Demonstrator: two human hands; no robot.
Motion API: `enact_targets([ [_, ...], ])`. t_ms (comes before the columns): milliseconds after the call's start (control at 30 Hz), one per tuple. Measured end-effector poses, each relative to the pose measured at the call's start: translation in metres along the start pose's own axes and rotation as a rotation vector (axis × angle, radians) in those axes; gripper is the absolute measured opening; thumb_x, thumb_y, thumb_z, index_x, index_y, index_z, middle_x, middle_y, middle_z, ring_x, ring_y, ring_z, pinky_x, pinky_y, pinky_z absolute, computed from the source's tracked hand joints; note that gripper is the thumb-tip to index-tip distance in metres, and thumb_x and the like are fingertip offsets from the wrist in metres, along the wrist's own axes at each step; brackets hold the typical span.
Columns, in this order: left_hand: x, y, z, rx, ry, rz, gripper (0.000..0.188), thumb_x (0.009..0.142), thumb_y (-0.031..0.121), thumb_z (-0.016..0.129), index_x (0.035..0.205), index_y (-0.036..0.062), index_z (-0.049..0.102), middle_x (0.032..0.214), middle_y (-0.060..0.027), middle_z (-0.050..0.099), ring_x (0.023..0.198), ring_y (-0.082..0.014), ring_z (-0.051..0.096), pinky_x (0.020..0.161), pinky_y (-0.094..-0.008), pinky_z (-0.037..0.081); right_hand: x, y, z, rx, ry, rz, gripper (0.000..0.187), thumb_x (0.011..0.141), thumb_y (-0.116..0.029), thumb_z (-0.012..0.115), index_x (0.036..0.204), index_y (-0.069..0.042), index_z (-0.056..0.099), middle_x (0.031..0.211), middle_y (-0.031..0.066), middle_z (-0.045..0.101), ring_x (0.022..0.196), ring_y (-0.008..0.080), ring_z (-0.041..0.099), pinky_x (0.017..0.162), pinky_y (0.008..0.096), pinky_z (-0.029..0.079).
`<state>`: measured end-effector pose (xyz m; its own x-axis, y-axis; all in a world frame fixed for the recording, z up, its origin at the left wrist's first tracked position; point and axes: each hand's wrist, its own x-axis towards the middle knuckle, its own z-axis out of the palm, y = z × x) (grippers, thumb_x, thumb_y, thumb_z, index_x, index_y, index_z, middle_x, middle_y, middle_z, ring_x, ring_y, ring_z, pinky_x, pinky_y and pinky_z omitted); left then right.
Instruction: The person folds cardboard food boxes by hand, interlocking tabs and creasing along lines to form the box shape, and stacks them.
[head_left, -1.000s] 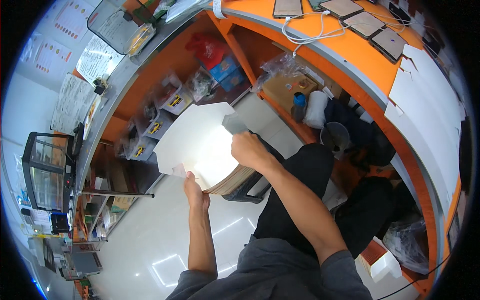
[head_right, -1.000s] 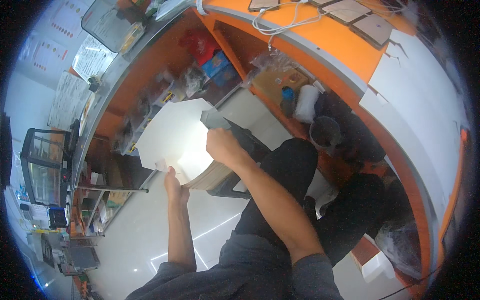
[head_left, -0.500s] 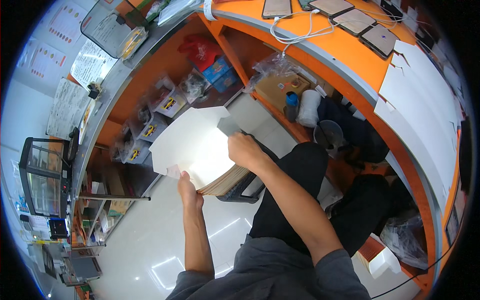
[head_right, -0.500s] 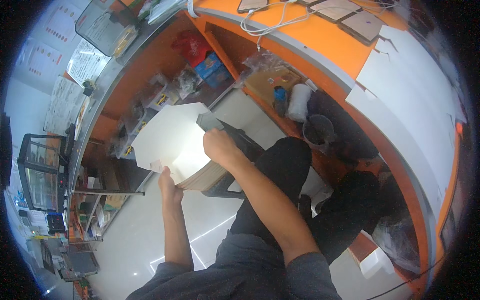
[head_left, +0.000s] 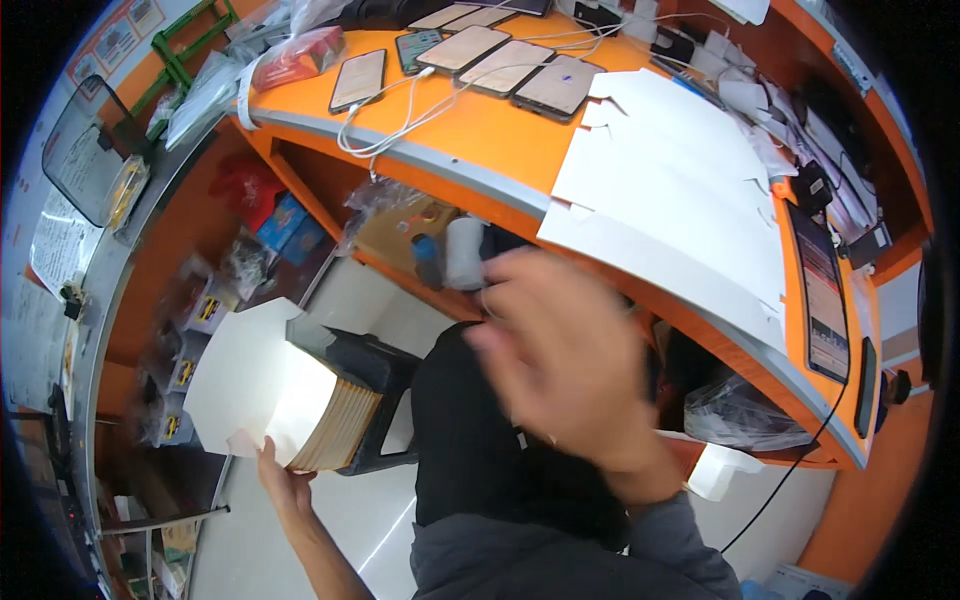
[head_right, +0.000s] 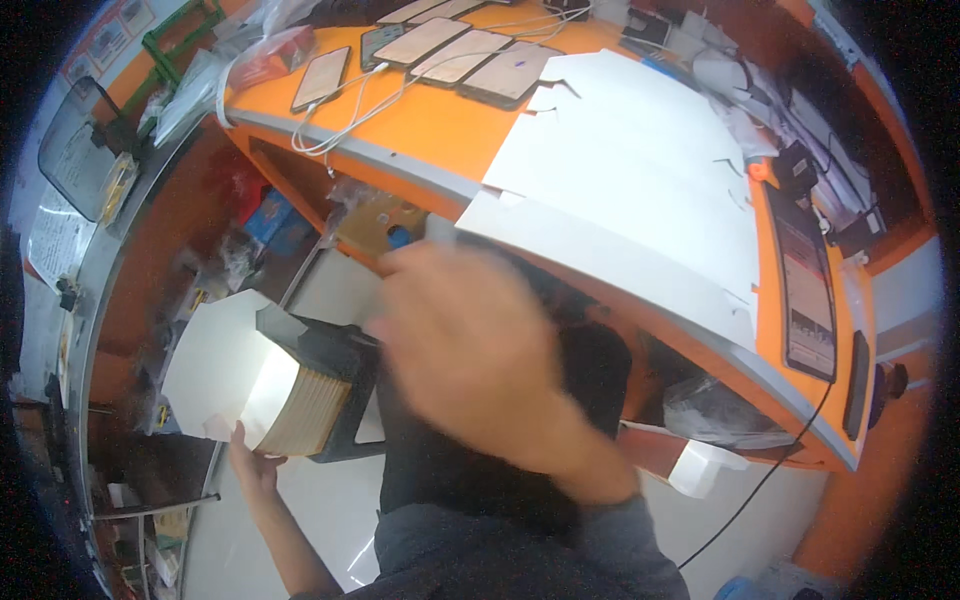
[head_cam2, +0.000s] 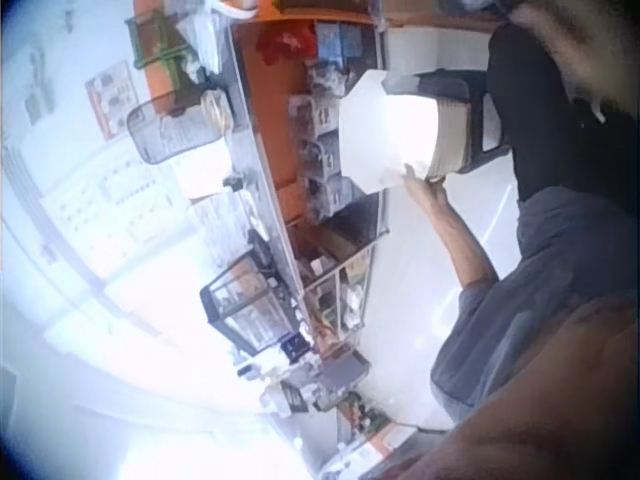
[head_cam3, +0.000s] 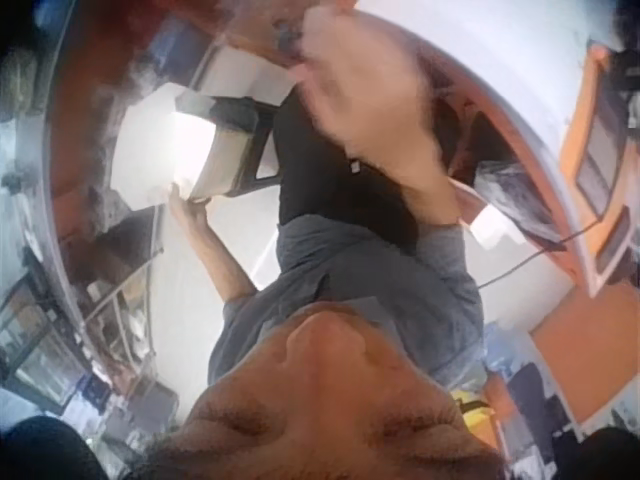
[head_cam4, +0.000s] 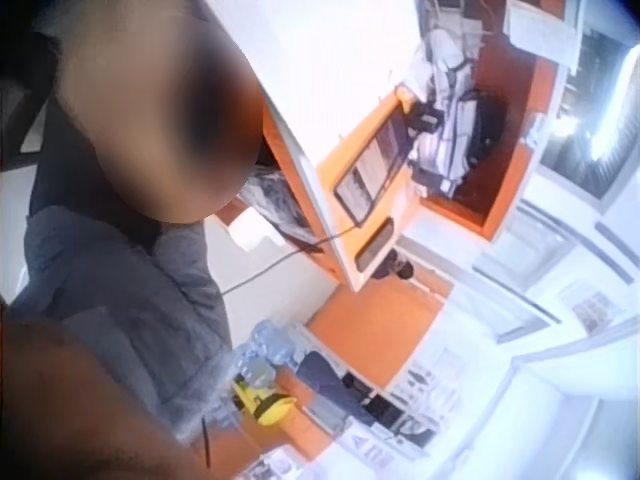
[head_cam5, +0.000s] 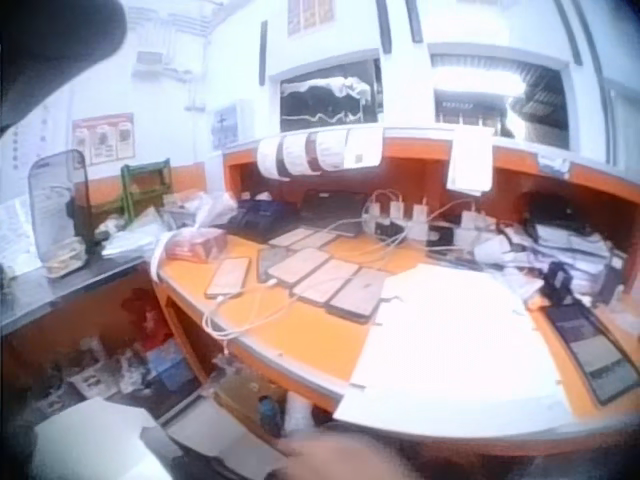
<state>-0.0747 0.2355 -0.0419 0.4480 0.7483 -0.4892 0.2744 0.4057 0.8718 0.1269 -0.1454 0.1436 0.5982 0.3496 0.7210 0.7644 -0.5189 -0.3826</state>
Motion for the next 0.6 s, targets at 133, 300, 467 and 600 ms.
enact_targets([
  [133,0.005,-0.001,0.010,0.035,-0.023,-0.013,0.057,0.095,0.052,0.055,0.142,0.0219,0.044,0.142,-0.0071,0.049,0.122,-0.0347,0.049,0.084,-0.0567,0.039,-0.005,0.035,-0.107,-0.568,-0.133,0.110,0.045,0.084,-0.027,0.078,0.118,-0.001,0.064,0.124,0.0191,0.065,0.117,0.0402,0.059,0.099,0.0488,0.047],
  [300,-0.013,0.007,0.022,0.082,0.183,0.032,0.066,0.095,0.046,0.060,0.151,0.0210,0.036,0.153,-0.0076,0.040,0.140,-0.0321,0.036,0.099,-0.0596,0.031,-0.017,0.062,-0.140,-0.440,-0.389,0.310,0.045,0.088,-0.036,0.073,0.116,-0.001,0.070,0.121,0.0194,0.068,0.113,0.0376,0.063,0.097,0.0456,0.050],
  [467,-0.030,0.004,0.034,0.212,0.381,0.517,0.079,0.097,0.035,0.061,0.160,0.0120,0.020,0.164,-0.0105,0.023,0.152,-0.0308,0.019,0.117,-0.0614,0.016,-0.012,0.076,-0.152,-0.352,-0.431,0.260,0.042,0.087,-0.036,0.075,0.111,-0.002,0.073,0.116,0.0162,0.072,0.107,0.0345,0.065,0.093,0.0423,0.052],
  [600,-0.070,0.016,0.069,0.266,0.405,0.811,0.077,0.098,0.027,0.061,0.159,0.0066,0.019,0.165,-0.0142,0.018,0.153,-0.0316,0.019,0.123,-0.0530,0.014,-0.006,0.089,-0.166,-0.239,-0.492,0.237,0.042,0.086,-0.036,0.076,0.110,-0.002,0.074,0.113,0.0144,0.074,0.103,0.0326,0.065,0.091,0.0412,0.052],
])
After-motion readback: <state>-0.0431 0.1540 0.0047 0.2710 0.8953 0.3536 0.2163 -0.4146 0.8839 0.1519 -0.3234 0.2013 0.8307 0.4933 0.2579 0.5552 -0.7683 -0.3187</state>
